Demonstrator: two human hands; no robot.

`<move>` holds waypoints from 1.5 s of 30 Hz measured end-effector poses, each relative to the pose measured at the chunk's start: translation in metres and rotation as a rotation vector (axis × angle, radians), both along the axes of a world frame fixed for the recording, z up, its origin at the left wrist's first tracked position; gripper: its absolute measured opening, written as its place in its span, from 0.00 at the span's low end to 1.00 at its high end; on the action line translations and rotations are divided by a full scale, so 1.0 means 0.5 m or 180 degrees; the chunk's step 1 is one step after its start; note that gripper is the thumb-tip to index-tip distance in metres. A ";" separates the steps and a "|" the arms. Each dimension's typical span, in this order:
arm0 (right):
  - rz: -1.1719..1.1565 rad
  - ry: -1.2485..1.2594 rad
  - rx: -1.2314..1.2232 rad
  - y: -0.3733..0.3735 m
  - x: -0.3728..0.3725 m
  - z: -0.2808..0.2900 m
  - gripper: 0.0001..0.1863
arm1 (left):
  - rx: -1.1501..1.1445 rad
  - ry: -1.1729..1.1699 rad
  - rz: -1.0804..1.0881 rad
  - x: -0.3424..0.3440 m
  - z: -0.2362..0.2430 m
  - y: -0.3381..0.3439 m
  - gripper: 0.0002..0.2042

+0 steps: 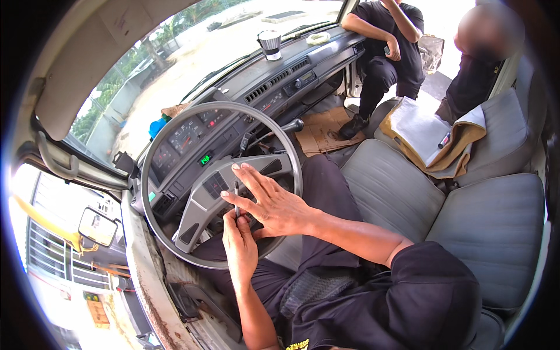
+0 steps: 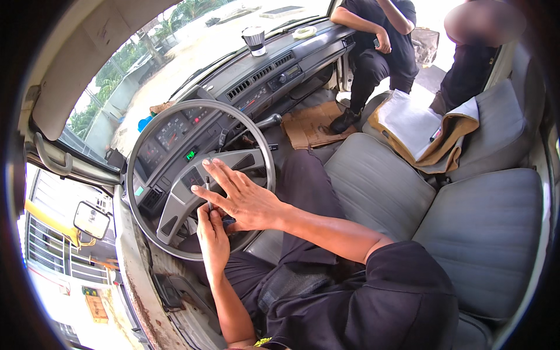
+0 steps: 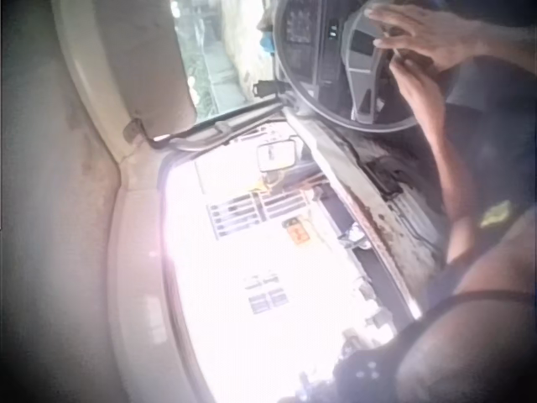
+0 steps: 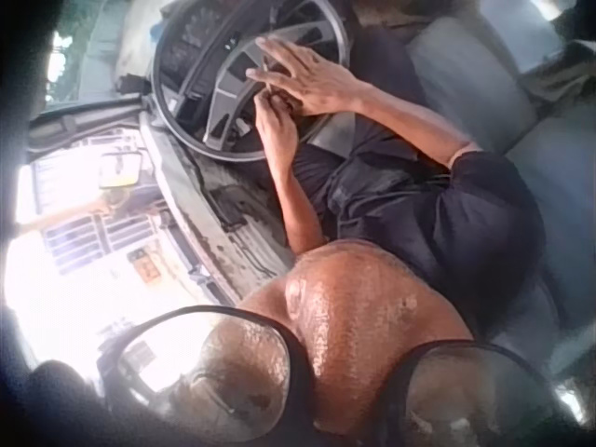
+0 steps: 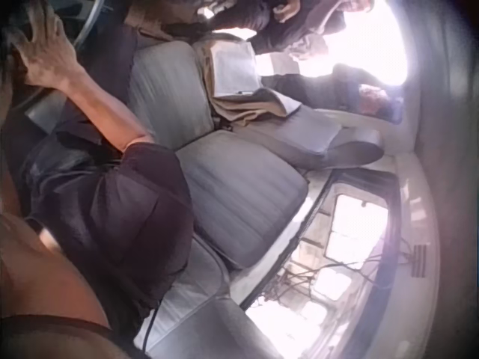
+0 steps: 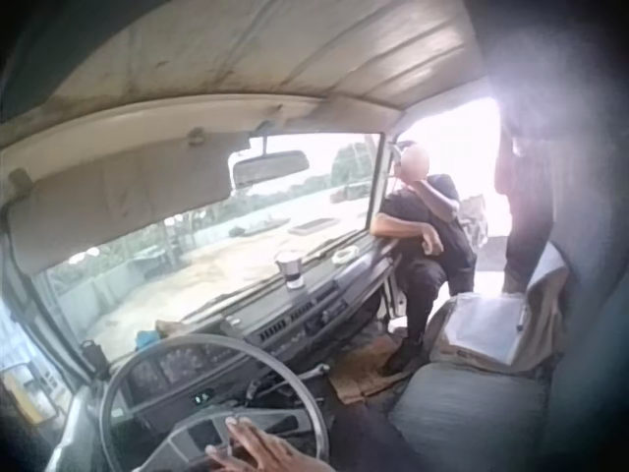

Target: The person uses a wrench to tighten bolts on the sun visor and steering column inside a truck cab. They work on the sun visor first, then move to the steering wheel area, while two men stand by the open door and a woman briefly appears.

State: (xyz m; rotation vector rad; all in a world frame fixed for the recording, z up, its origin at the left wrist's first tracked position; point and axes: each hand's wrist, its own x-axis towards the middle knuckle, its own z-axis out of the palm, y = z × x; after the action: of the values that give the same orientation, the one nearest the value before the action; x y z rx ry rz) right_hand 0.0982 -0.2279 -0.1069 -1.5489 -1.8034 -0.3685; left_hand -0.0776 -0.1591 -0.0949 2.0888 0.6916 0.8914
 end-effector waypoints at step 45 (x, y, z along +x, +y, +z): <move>0.0337 0.0716 -0.0223 -0.030 -0.017 0.021 0.34 | 0.0285 0.0157 0.0090 -0.011 0.011 -0.019 0.11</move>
State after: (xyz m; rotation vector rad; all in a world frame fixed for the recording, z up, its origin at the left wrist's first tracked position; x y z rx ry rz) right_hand 0.0897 -0.2428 -0.0966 -1.4713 -1.7281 -0.0775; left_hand -0.0832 -0.1688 -0.0895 2.1915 0.7208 0.9040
